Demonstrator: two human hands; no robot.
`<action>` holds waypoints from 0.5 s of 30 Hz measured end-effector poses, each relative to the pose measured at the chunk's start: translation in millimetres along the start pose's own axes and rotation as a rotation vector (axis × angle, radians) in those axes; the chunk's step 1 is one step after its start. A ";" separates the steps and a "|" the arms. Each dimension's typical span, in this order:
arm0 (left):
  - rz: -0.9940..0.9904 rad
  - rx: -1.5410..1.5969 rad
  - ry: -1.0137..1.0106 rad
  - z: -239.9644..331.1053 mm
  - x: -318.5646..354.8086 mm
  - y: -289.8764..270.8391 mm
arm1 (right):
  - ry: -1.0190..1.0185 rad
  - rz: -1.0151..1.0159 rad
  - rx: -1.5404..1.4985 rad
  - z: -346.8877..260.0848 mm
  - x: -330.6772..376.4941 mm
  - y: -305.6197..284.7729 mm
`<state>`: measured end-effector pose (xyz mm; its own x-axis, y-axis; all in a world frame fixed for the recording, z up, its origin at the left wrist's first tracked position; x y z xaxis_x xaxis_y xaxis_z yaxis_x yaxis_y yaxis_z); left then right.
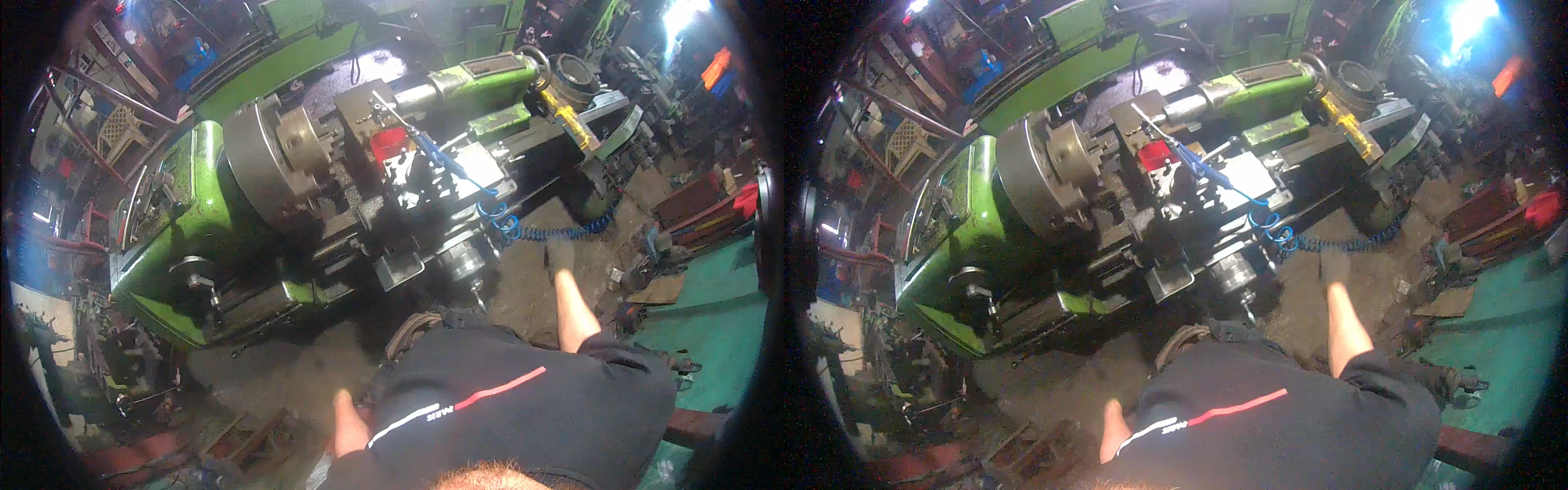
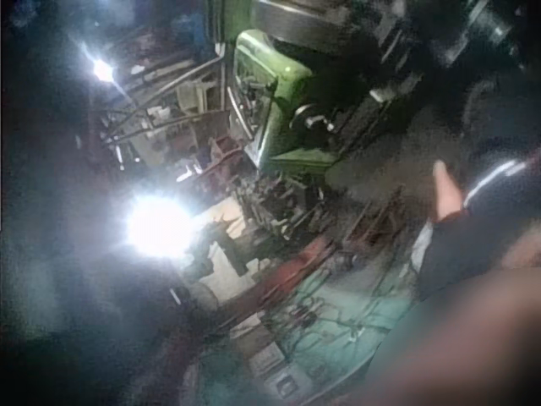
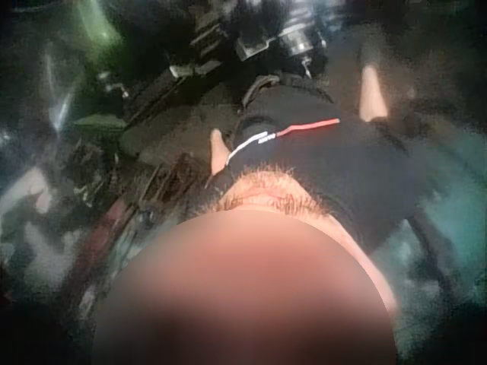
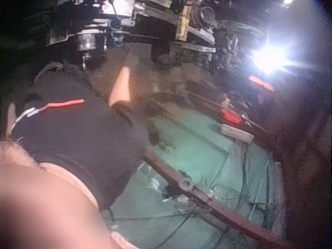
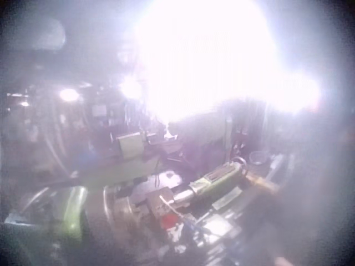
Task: The person operates a green metal lathe, using a wrench to tighten the chuck and adjusting the tool post while the workpiece rotates. They repeatedly engage and disengage the chuck, reposition the cutting tool, and make fine adjustments to the lathe controls throughout the clip.
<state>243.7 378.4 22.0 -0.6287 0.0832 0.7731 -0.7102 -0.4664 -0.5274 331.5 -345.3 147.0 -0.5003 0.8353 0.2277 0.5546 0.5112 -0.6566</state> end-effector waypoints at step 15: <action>0.699 0.370 1.093 405.8 -69.4 -251.6 | 0.791 -0.209 -0.219 227.5 20.5 -89.0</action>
<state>594.6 132.7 244.0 -0.8722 0.3047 -0.3826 -0.1222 -0.8932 -0.4328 120.6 -419.7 46.5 -0.0391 0.5729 0.8187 0.6593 0.6304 -0.4097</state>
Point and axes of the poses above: each hand's wrist, its own x-axis away from the middle knuckle, its own y-axis out of the palm, z = x × y, the point moved 1 cm from there along -x, towards the middle knuckle, and after that the axes turned 15 degrees about y, right-handed, at the moved point
